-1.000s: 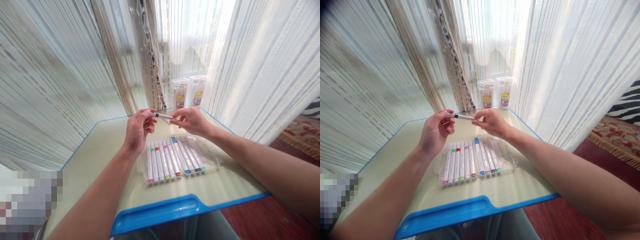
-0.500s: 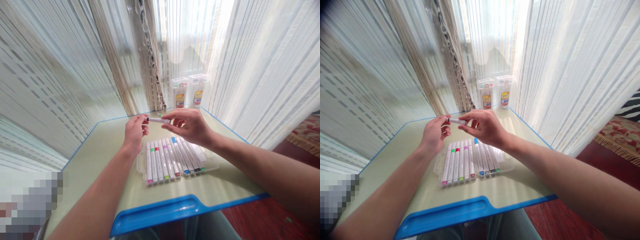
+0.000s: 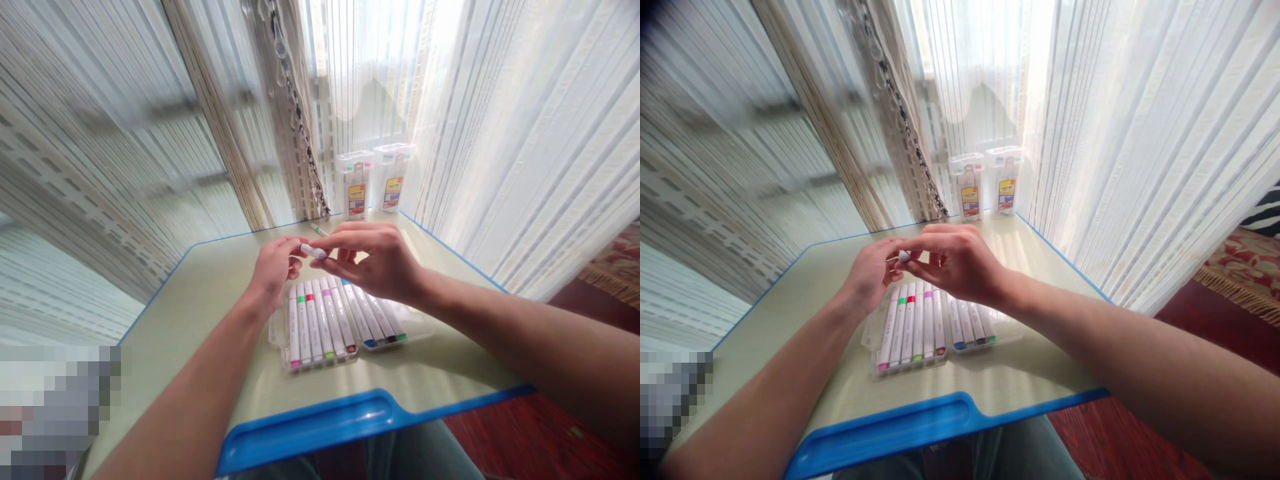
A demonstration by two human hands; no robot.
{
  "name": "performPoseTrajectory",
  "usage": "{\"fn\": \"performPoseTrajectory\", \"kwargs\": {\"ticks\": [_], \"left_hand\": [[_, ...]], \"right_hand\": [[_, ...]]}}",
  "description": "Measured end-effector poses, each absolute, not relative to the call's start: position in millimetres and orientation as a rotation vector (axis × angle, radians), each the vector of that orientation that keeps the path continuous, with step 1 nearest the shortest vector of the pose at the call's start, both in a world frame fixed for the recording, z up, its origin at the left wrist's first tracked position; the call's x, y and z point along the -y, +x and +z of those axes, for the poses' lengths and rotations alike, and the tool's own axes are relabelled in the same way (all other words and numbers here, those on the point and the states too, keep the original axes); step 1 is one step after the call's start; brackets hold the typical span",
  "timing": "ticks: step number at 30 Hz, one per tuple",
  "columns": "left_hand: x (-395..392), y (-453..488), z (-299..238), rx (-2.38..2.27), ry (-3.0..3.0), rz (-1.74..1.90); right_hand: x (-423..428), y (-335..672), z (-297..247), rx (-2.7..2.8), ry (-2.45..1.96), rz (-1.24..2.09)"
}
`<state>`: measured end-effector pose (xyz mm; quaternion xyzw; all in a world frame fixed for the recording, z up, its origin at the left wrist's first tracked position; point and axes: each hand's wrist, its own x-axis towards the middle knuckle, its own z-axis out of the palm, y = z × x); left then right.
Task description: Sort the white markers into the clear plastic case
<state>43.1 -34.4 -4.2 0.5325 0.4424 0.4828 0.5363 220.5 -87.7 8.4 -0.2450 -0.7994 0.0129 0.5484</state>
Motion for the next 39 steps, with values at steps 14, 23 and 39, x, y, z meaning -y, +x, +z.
{"fn": "performPoseTrajectory", "kwargs": {"ticks": [14, 23, 39], "left_hand": [[31, 38, 1, -1.001, 1.029, 1.295], [32, 38, 4, -0.918, 1.018, 1.45], [43, 49, 2, -0.789, 1.401, 1.311]], "right_hand": [[81, 226, 13, 1.776, -0.919, 0.136], [56, 240, 6, 1.796, -1.205, 0.514], [65, 235, 3, 1.857, -0.995, 0.441]]}}
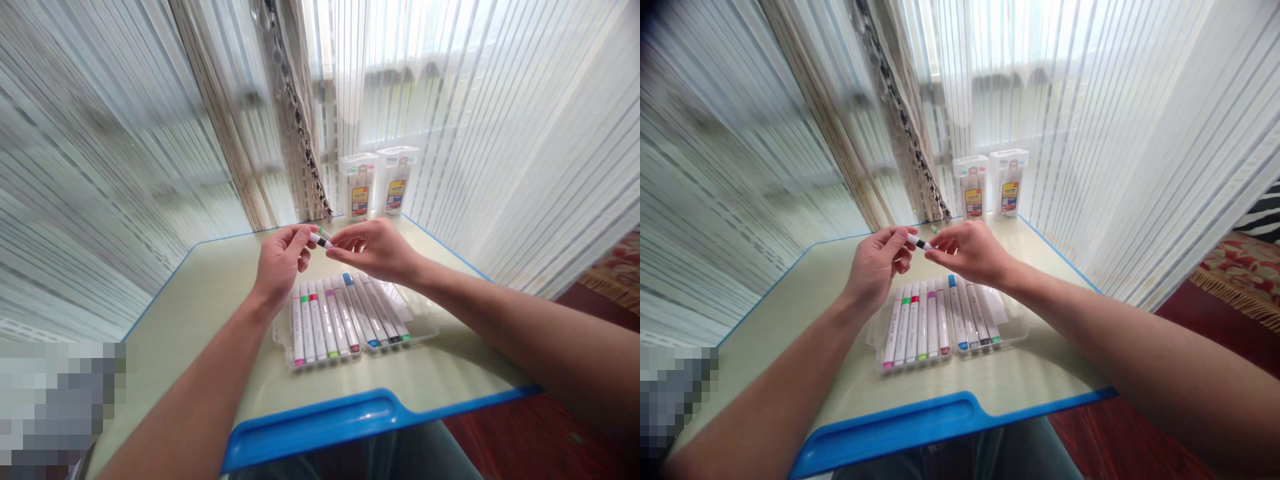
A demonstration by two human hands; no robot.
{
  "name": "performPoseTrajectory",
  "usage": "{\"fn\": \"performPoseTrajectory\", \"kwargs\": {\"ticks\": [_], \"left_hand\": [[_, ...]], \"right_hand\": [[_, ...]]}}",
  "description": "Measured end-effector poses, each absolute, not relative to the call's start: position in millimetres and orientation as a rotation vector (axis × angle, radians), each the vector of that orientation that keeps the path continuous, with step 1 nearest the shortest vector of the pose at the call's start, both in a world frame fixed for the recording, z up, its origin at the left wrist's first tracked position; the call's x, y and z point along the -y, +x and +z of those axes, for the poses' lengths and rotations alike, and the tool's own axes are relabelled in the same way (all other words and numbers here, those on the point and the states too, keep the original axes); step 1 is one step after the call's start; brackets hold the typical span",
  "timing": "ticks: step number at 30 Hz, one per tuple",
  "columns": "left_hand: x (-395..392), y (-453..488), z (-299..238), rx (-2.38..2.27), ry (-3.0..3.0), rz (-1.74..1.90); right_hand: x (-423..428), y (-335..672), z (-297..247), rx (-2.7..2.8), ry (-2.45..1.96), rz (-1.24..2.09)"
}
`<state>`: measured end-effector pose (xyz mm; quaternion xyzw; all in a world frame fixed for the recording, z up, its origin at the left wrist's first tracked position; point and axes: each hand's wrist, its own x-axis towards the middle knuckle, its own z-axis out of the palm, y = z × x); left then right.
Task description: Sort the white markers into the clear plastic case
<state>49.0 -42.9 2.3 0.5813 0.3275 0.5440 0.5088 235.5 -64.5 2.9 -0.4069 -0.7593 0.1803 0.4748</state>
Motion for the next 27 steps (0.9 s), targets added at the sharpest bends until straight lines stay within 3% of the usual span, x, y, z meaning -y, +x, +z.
{"fn": "performPoseTrajectory", "kwargs": {"ticks": [12, 27], "left_hand": [[47, 53, 2, -0.766, 1.511, 1.252], [56, 54, 2, -0.865, 1.807, 1.225]], "right_hand": [[69, 239, 15, 1.893, -1.026, 0.321], [55, 263, 32, 2.138, -1.662, 0.311]]}}
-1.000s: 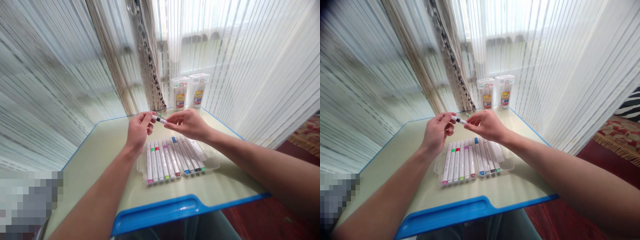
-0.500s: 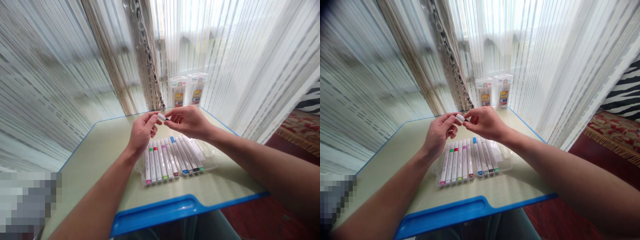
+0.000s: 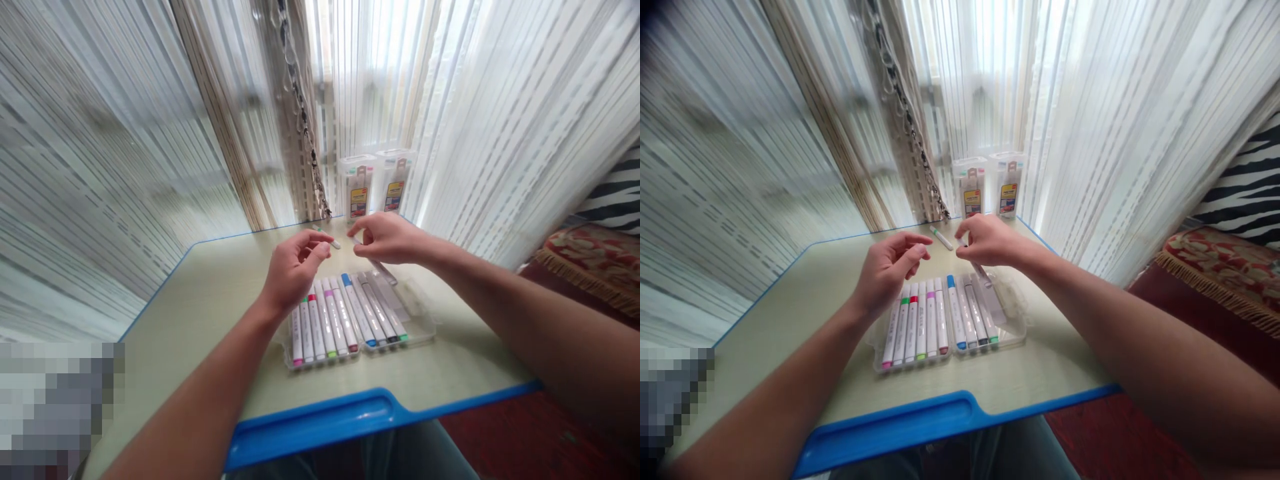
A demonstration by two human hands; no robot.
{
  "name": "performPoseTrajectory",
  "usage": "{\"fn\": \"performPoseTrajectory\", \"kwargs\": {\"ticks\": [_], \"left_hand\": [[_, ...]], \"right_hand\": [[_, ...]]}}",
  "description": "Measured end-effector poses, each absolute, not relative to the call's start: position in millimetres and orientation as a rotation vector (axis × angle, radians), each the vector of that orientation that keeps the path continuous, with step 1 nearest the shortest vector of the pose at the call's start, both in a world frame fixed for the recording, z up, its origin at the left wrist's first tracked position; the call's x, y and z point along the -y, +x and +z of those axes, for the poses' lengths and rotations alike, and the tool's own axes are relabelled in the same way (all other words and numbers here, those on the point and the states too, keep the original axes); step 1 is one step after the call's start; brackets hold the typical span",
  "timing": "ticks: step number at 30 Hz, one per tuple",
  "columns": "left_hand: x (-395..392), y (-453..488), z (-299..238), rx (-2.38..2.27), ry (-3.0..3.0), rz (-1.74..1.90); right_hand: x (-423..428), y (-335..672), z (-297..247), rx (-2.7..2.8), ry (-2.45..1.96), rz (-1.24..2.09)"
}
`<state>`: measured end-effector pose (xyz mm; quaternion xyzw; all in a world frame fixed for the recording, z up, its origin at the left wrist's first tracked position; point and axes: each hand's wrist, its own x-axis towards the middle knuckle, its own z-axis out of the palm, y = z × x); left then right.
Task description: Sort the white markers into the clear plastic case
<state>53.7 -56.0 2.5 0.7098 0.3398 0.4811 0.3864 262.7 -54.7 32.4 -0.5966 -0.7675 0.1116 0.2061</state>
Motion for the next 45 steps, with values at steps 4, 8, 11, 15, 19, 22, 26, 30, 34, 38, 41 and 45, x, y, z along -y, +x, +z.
{"fn": "performPoseTrajectory", "kwargs": {"ticks": [4, 8, 11, 15, 19, 22, 26, 30, 34, 38, 41, 45], "left_hand": [[63, 56, 3, -0.887, 2.01, 1.166], [75, 62, 5, -0.792, 2.206, 1.098], [83, 66, 5, -0.686, 2.369, 1.029], [89, 69, 3, -0.617, 2.48, 0.968], [90, 69, 2, -0.596, 2.535, 0.906], [90, 69, 2, -0.612, 2.61, 0.848], [93, 71, 3, -0.59, 2.654, 0.806], [97, 73, 4, -0.565, 2.682, 0.763], [99, 74, 3, -0.527, 2.706, 0.716], [101, 76, 3, -0.479, 2.749, 0.672], [104, 81, 2, -0.394, 2.813, 0.653], [108, 89, -2, -0.291, 2.936, 0.603]], "right_hand": [[51, 270, 31, 2.202, -1.731, 0.304], [54, 275, 33, 2.267, -1.799, 0.453], [57, 275, 35, 2.297, -1.825, 0.632], [60, 274, 36, 2.308, -1.85, 0.712], [60, 274, 38, 2.337, -1.865, 0.725], [59, 274, 41, 2.4, -1.895, 0.746], [59, 274, 43, 2.412, -1.923, 0.72], [59, 276, 43, 2.421, -1.9, 0.69], [59, 277, 42, 2.422, -1.881, 0.699], [58, 278, 41, 2.435, -1.878, 0.727], [57, 280, 40, 2.436, -1.858, 0.718], [57, 283, 39, 2.45, -1.797, 0.738]]}}
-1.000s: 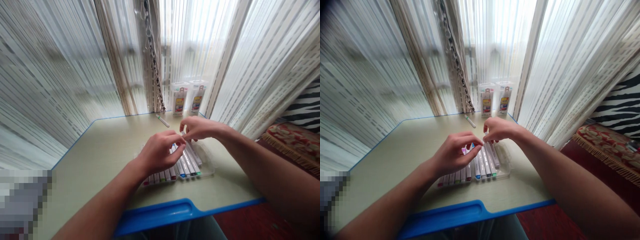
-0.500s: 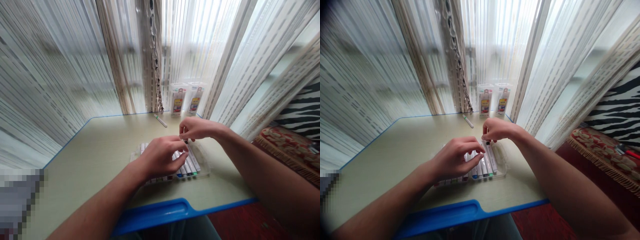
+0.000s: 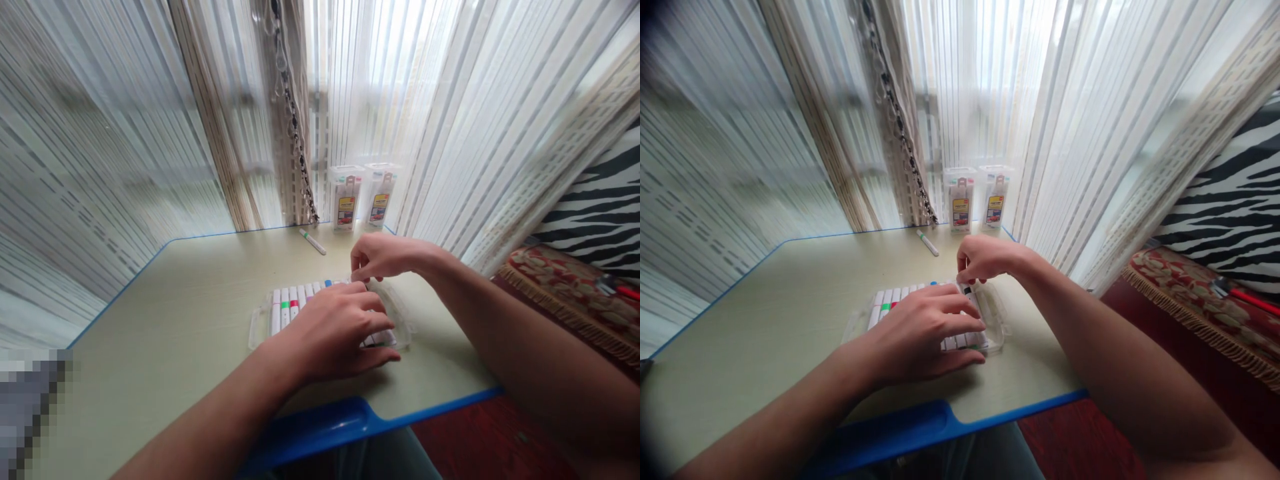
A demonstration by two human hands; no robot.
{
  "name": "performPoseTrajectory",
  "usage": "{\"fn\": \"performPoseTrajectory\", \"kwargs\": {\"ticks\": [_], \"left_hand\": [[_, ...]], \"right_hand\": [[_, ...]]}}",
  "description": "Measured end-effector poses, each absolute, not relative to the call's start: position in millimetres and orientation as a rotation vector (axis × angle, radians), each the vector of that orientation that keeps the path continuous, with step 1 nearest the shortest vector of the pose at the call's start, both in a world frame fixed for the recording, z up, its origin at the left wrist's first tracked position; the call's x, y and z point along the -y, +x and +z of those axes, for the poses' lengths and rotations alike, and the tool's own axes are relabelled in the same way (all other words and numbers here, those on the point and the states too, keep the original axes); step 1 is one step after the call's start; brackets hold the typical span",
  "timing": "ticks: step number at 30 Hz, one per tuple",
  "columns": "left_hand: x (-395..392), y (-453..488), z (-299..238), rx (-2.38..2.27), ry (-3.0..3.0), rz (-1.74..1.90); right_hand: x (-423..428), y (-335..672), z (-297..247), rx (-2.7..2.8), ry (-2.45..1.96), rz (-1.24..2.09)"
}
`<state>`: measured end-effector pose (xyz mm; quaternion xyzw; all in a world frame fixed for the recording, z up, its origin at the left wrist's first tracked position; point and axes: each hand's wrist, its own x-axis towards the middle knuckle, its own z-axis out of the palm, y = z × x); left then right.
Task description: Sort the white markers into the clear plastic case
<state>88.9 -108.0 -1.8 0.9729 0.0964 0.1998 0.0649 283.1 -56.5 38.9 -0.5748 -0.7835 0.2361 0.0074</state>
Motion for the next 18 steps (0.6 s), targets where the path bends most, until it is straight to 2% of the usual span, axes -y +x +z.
{"fn": "performPoseTrajectory", "kwargs": {"ticks": [18], "left_hand": [[107.6, 92.4, -6.1, -0.234, 2.962, 0.517]], "right_hand": [[53.2, 288.9, 40.1, 2.504, -1.799, 0.832]]}}
